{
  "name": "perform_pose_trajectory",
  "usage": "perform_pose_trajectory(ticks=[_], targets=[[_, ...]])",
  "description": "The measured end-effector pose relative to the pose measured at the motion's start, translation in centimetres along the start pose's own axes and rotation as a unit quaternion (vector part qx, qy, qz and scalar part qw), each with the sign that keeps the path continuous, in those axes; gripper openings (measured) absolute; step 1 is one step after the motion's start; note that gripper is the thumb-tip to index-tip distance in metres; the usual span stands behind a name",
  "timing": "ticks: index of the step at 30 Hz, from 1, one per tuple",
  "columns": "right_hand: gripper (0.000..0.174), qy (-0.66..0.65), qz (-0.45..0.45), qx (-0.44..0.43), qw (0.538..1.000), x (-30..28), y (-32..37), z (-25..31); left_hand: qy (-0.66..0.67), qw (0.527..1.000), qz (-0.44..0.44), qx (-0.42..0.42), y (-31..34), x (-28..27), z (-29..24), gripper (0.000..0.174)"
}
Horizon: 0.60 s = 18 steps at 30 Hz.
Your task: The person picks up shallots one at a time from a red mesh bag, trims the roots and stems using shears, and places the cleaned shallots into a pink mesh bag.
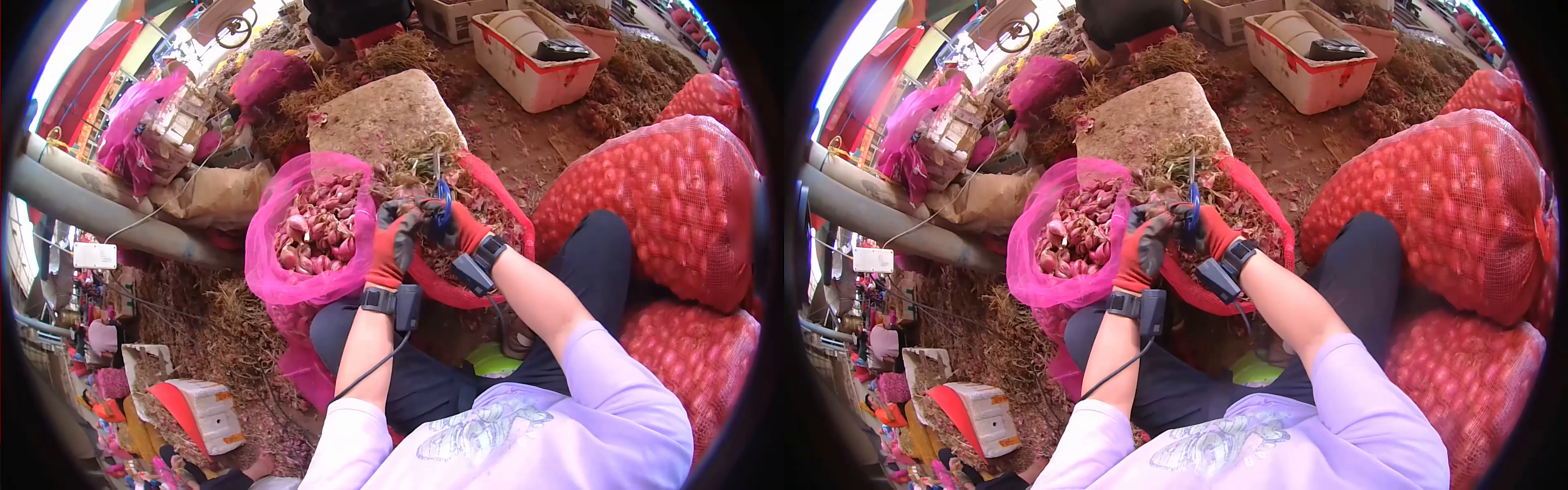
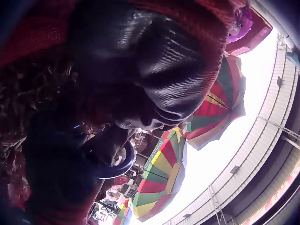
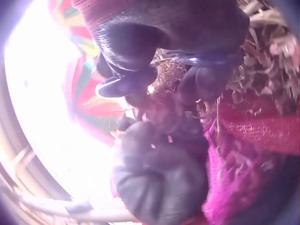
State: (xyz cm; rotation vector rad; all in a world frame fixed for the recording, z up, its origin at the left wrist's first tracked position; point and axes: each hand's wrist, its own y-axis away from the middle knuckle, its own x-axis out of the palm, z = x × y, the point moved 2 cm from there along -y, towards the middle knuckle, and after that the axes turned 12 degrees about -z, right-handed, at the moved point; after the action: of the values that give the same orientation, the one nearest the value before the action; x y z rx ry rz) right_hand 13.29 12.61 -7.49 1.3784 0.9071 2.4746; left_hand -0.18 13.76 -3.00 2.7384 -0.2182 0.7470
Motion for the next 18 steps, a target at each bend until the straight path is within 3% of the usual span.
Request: perform_pose_trajectory(ticks=[1,2,3,5,6,8,9,10,12,14,15,16,18], targets=[[0.020,-0.062,0.004,-0.028,0.998,1.6,1.8,-0.1,-0.032,0.999,-0.018,0.005,0.2,0.2,0.3,0.024],[0.016,0.069,0.021,-0.139,0.988,0.8,1.2,-0.1,-0.064,0.997,-0.035,0.010,0.5,0.4,0.7,0.025],[0.013,0.198,0.037,-0.244,0.949,0.5,1.3,0.1,-0.095,0.994,-0.053,0.014,1.0,0.4,1.0,0.026],[0.009,0.243,0.008,-0.281,0.928,-0.4,1.3,0.0,-0.165,0.985,-0.058,0.007,0.6,-0.5,1.5,0.032],[0.007,0.266,-0.008,-0.299,0.917,-0.2,1.9,0.0,-0.223,0.972,-0.051,0.061,0.1,-1.2,2.2,0.034],[0.010,0.125,-0.085,-0.170,0.974,-1.7,-0.1,-0.1,-0.336,0.926,-0.032,0.170,-0.5,-1.8,3.3,0.037],[0.010,0.146,-0.090,-0.179,0.969,-1.6,-0.1,0.4,-0.328,0.926,-0.013,0.187,0.2,-0.8,2.9,0.045],[0.010,0.167,-0.095,-0.187,0.963,-1.5,0.0,1.0,-0.434,0.851,-0.060,0.289,1.1,-0.2,2.4,0.047],[0.011,0.169,-0.093,-0.187,0.963,-1.5,0.3,1.3,-0.606,0.628,-0.149,0.464,2.8,0.7,1.6,0.050],[0.014,0.132,-0.075,-0.177,0.972,-1.6,0.2,1.8,-0.484,0.759,-0.160,0.404,2.8,0.6,0.7,0.051],[0.024,0.183,-0.040,-0.198,0.962,-2.5,-0.7,2.2,-0.343,0.880,-0.138,0.298,3.1,1.4,-0.9,0.049],[0.027,0.235,-0.034,-0.191,0.952,-2.7,0.2,2.8,-0.188,0.960,-0.110,0.176,3.3,1.5,-1.7,0.047],[0.035,0.338,-0.020,-0.171,0.925,-2.3,3.0,3.4,-0.059,0.975,-0.156,0.145,1.6,-3.5,1.2,0.035]])
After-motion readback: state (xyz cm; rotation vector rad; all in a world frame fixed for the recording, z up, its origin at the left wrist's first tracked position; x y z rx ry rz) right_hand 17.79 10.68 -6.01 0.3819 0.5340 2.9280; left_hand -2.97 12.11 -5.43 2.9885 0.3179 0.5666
